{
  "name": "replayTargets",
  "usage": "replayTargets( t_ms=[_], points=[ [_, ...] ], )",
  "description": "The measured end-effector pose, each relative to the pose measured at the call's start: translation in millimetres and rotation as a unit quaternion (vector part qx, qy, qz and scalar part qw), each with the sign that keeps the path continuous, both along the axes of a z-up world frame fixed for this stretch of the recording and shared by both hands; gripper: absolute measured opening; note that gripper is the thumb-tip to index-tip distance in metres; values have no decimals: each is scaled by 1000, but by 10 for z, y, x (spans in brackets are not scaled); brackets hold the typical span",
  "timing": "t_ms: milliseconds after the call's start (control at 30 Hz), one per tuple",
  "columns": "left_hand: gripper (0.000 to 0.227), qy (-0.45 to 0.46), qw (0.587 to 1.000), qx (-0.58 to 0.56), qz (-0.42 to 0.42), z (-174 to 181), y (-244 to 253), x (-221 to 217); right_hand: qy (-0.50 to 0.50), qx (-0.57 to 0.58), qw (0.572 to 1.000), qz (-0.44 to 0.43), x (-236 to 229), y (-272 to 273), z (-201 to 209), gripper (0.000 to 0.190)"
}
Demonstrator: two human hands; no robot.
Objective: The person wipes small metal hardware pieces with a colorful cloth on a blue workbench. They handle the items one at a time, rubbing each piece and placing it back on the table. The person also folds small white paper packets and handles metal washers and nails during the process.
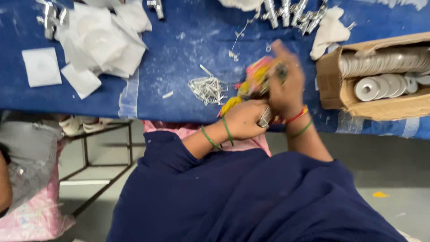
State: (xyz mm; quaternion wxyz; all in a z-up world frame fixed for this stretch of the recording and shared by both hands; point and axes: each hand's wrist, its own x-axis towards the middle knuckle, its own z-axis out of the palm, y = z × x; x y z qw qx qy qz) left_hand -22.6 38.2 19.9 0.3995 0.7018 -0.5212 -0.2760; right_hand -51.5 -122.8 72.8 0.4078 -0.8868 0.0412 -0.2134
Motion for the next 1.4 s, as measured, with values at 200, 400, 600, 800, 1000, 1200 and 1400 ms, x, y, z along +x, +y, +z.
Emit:
replayTargets(
  t_ms=[200,400,600,800,1000,1200,1400],
  points=[
    [50,530,805,-95,250,138,533,252,123,-222,965,-67,74,-381,97,59],
    [83,684,582,-173,403,-119,1278,437,108,-303,947,22,215,-128,4,64],
    [66,692,515,-341,375,-239,1528,443,114,-245,959,91,388,336,-107,49],
    [45,636,567,-366,374,-186,1537,424,101,-246,956,126,430,495,-280,42],
    [39,519,655,-316,449,-333,1393,565,90,-242,965,47,395,122,-620,37],
    [31,249,777,-255,519,-460,1176,1020,61,-249,966,-27,363,-29,-984,35],
    [28,-274,800,-165,508,-465,939,1787,57,-214,974,-51,393,-15,-995,29]
  ],
)
